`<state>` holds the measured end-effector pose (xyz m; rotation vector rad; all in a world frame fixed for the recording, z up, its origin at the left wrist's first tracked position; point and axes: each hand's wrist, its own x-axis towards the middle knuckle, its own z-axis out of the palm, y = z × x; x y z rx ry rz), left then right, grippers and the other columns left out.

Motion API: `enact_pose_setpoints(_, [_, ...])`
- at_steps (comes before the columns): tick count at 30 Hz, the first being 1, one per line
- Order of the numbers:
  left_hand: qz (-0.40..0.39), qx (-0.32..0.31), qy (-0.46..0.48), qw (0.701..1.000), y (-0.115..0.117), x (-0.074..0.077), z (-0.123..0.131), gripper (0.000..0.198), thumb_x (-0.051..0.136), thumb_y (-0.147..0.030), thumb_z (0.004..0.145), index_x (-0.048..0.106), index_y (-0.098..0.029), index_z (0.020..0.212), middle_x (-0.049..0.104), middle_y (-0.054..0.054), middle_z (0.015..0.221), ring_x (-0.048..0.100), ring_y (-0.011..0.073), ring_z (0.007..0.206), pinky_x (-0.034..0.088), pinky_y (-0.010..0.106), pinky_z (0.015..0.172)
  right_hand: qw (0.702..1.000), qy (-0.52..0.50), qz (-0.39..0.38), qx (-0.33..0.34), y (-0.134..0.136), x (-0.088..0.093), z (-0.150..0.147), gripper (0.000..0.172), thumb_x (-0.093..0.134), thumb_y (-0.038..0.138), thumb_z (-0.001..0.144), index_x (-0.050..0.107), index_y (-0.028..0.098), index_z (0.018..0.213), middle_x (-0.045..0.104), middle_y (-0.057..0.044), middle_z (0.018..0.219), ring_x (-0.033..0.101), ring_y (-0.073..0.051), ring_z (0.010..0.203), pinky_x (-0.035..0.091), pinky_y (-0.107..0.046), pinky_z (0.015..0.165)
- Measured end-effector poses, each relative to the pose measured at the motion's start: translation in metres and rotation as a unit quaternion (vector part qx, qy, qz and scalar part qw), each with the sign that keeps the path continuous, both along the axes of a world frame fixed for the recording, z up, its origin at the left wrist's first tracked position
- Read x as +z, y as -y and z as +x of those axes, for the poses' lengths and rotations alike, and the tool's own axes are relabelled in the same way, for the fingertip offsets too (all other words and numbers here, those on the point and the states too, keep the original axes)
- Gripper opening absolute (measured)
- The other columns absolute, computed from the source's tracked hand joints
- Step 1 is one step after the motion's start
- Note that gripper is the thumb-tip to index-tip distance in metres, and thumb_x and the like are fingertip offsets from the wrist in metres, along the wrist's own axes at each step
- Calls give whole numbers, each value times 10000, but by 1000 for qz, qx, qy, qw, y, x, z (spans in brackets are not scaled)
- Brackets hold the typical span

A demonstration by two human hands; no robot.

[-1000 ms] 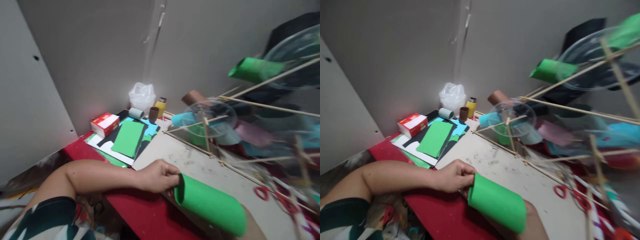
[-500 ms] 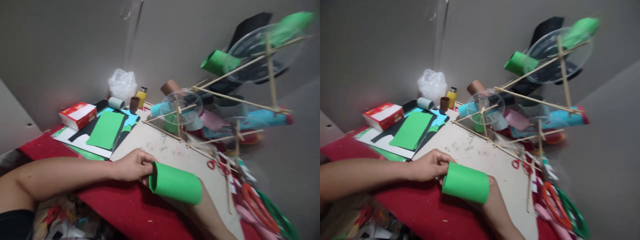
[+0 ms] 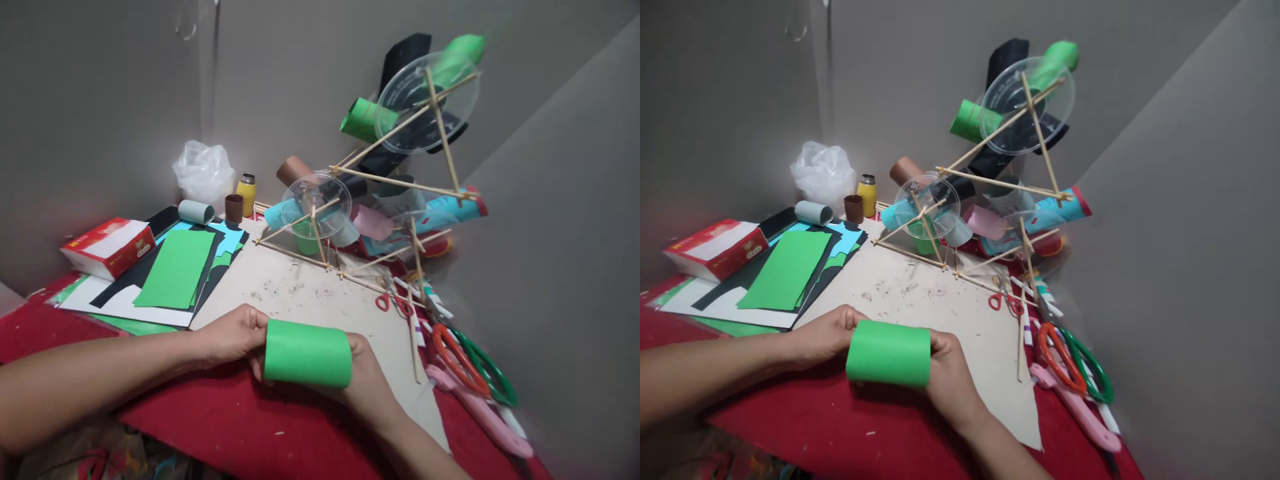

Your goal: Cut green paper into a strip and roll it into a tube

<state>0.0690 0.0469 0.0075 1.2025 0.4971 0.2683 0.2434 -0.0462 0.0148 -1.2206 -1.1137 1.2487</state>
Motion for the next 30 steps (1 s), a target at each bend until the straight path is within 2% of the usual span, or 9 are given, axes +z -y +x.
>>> enact_pose_setpoints(5, [47, -16, -26, 998, 1, 5, -2, 376, 700, -456, 710, 684, -90, 624, 651, 62, 518, 596, 138, 455, 497, 228, 506, 999, -37, -11, -6, 0, 8, -2, 87, 794, 202, 533, 743, 157, 588, 675, 4, 545, 639, -185, 581, 540, -278, 575])
enact_pose_setpoints(9, [102, -5, -4, 995, 3, 3, -5, 372, 665, -443, 778, 668, -92, 656, 635, 45, 548, 561, 114, 499, 456, 206, 537, 996, -83, -19, 13, -1, 9, 0, 115, 759, 260, 600, 741, 147, 609, 661, 9, 539, 636, -179, 586, 539, -293, 597])
enact_pose_setpoints(12, [140, 9, 14, 990, 4, 0, -6, 340, 665, -404, 795, 632, -101, 642, 596, 18, 547, 517, 97, 514, 424, 199, 554, 997, -71, -4, 18, -1, 9, 0, 144, 744, 288, 622, 738, 145, 607, 645, 14, 520, 631, -181, 587, 533, -295, 590])
enact_pose_setpoints(17, [124, 0, -4, 992, 4, 3, -4, 362, 627, -425, 805, 629, -101, 643, 571, 17, 525, 496, 107, 474, 402, 216, 512, 998, -61, 29, 12, -1, 6, -1, 131, 758, 270, 603, 729, 147, 569, 612, 23, 480, 595, -157, 539, 508, -263, 540])
enact_pose_setpoints(22, [214, 20, 28, 976, 9, 8, -5, 321, 600, -355, 817, 593, -107, 611, 530, -2, 557, 455, 89, 536, 377, 197, 558, 997, -80, -12, -2, -5, -1, 0, 147, 748, 249, 618, 716, 132, 535, 580, 33, 466, 489, -83, 442, 424, -188, 447])
enact_pose_setpoints(26, [173, 16, 7, 985, 12, 7, -5, 368, 553, -408, 822, 583, -108, 611, 523, 6, 508, 447, 97, 460, 366, 207, 489, 998, -41, 44, 19, -4, 3, -4, 150, 739, 236, 632, 714, 136, 523, 576, 28, 468, 536, -118, 483, 467, -224, 500])
enact_pose_setpoints(30, [289, 39, 36, 956, 16, 8, -5, 313, 545, -328, 836, 549, -123, 601, 482, -18, 544, 429, 87, 532, 365, 193, 551, 997, -11, 69, 29, -4, 8, -9, 201, 754, 278, 619, 701, 138, 484, 570, 12, 459, 575, -159, 515, 495, -257, 514])
